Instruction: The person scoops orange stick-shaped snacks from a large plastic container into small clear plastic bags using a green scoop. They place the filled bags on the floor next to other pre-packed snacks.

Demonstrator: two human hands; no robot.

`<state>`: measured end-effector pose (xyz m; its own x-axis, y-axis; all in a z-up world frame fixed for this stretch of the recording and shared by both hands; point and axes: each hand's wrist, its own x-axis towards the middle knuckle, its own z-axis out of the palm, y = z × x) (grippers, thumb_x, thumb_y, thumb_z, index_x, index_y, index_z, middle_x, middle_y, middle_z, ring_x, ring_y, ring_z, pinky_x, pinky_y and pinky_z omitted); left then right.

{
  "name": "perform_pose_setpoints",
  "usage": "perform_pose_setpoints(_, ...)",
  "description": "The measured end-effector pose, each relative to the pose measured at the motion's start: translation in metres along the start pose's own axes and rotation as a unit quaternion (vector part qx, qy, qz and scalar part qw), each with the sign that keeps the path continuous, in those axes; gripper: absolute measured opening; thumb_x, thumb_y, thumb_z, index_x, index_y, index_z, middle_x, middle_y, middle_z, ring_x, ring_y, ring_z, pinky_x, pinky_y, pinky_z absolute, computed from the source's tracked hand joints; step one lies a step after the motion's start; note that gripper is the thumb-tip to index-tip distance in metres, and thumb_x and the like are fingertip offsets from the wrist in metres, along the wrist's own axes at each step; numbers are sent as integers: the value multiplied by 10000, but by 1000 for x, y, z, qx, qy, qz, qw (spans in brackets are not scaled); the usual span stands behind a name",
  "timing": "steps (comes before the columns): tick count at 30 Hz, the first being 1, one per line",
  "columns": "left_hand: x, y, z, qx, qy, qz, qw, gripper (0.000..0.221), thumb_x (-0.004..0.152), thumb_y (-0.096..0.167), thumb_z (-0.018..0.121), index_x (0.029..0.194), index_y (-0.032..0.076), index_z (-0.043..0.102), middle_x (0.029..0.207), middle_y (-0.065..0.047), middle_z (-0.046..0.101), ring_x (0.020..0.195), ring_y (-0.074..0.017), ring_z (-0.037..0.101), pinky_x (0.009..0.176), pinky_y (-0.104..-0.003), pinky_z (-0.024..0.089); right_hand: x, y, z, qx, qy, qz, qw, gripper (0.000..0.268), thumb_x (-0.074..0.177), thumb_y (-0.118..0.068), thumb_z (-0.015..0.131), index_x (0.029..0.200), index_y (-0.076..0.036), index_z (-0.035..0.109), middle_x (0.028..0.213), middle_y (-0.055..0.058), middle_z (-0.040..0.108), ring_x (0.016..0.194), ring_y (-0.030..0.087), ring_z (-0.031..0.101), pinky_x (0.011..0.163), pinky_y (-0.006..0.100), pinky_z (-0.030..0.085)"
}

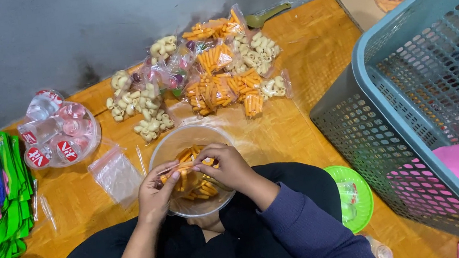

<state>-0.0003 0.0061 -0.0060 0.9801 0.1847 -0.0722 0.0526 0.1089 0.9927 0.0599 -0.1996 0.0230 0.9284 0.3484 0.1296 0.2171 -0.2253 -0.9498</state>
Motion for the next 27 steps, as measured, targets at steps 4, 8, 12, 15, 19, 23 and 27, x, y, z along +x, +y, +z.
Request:
perform_pose_setpoints(4,-2,-2,2,-2,4,10,1000,249,860,41,785,1101,-8,743,1140,-151,762,1136,-180,650,1007,-364,504,2,6,1,3,3,-15,1000,90,813,-127,828,888,-153,786,905,71,760,891,287,689,653,316,584)
perform_pose_setpoints(8,-1,-5,0,3,9,18,1000,243,852,37,792,1087,-5,747,1132,-148,761,1148,-179,642,1022,-363,497,1,8,2,13,2,-6,1000,85,816,-139,829,885,-169,789,924,58,760,908,271,694,663,312,591)
perform_pose_setpoints(12,1,-10,-3,16,-3,45,999,194,856,28,790,1042,-11,750,1082,-166,747,1170,-249,660,1041,-396,486,0,8,4,18,-5,4,1000,84,819,-139,828,892,-155,790,933,70,755,915,272,698,670,318,596)
perform_pose_setpoints(15,1,-12,-2,2,-1,56,998,194,842,8,793,1027,-19,739,1068,-161,741,1181,-261,663,1054,-399,484,0,3,1,16,-12,-3,1000,70,824,-137,815,887,-154,789,927,86,749,923,296,699,682,333,597)
perform_pose_setpoints(19,1,-12,-1,0,-3,62,998,181,843,2,794,1011,-30,735,1047,-151,734,1182,-257,662,1063,-408,482,0,1,-2,7,-13,-8,1000,53,824,-123,803,866,-149,785,911,80,746,911,295,702,682,335,594)
perform_pose_setpoints(23,3,-17,-4,5,-9,86,996,165,832,-8,803,976,-38,730,1014,-169,727,1163,-293,678,1058,-424,487,1,-4,-5,-29,-19,-35,999,38,846,-138,785,856,-173,775,891,46,741,907,281,703,700,343,583)
perform_pose_setpoints(27,2,-5,-3,3,-2,80,997,168,844,2,795,987,-45,720,1013,-180,725,1171,-314,680,1060,-423,485,0,-9,-6,-25,-30,-58,998,171,809,-202,824,970,-180,771,960,75,739,955,339,692,773,407,572)
